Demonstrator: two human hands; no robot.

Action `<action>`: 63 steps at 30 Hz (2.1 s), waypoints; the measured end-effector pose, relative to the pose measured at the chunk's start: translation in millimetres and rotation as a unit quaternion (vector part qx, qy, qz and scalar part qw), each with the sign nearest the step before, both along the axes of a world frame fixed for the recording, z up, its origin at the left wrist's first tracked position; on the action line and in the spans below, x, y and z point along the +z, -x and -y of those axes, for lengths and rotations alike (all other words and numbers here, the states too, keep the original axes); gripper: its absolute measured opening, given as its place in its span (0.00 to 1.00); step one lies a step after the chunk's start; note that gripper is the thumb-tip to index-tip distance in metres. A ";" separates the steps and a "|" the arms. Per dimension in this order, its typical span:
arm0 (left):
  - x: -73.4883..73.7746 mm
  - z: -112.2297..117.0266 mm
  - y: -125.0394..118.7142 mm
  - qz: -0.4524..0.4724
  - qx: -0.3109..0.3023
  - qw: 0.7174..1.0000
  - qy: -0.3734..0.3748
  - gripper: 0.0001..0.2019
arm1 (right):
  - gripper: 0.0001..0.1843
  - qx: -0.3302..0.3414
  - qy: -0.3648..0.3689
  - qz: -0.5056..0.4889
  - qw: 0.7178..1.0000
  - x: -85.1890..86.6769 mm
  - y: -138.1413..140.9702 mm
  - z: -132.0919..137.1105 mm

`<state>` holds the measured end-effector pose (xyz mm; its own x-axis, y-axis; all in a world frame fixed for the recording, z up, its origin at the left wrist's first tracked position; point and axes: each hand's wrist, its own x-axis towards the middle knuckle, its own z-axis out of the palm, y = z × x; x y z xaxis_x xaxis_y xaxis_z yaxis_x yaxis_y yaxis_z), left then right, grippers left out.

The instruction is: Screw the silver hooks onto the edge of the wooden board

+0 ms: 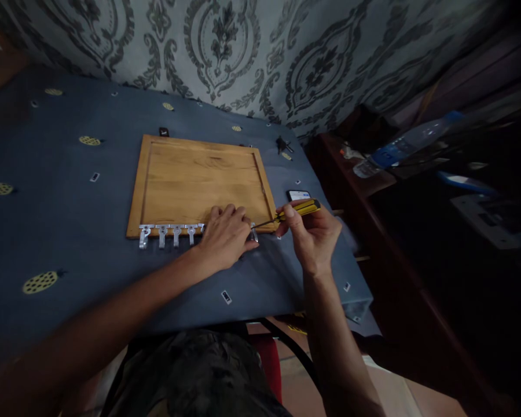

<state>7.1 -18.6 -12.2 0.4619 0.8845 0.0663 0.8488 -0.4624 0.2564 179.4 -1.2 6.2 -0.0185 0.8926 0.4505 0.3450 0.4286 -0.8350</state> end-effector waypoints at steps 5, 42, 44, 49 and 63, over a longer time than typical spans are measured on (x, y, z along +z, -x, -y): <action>0.2 0.0 -0.3 0.002 0.001 1.000 -0.002 0.19 | 0.18 0.036 0.023 0.015 0.999 5.7 -0.3 -1.6; -1.4 0.1 0.3 0.014 -0.001 1.000 -0.009 0.17 | 0.14 -0.019 0.009 0.029 0.999 -1.8 9.5 0.1; -1.7 0.0 0.3 0.016 -0.001 1.000 -0.011 0.16 | 0.14 -0.029 0.007 0.028 0.999 -2.5 11.4 1.3; 1.5 -0.3 0.3 0.014 0.000 1.000 0.012 0.16 | 0.14 -0.033 0.004 0.039 0.999 1.5 15.9 3.0; -0.4 -0.2 1.0 0.028 -0.006 1.000 0.005 0.17 | 0.19 -0.096 -0.029 -0.008 0.995 2.3 11.8 2.4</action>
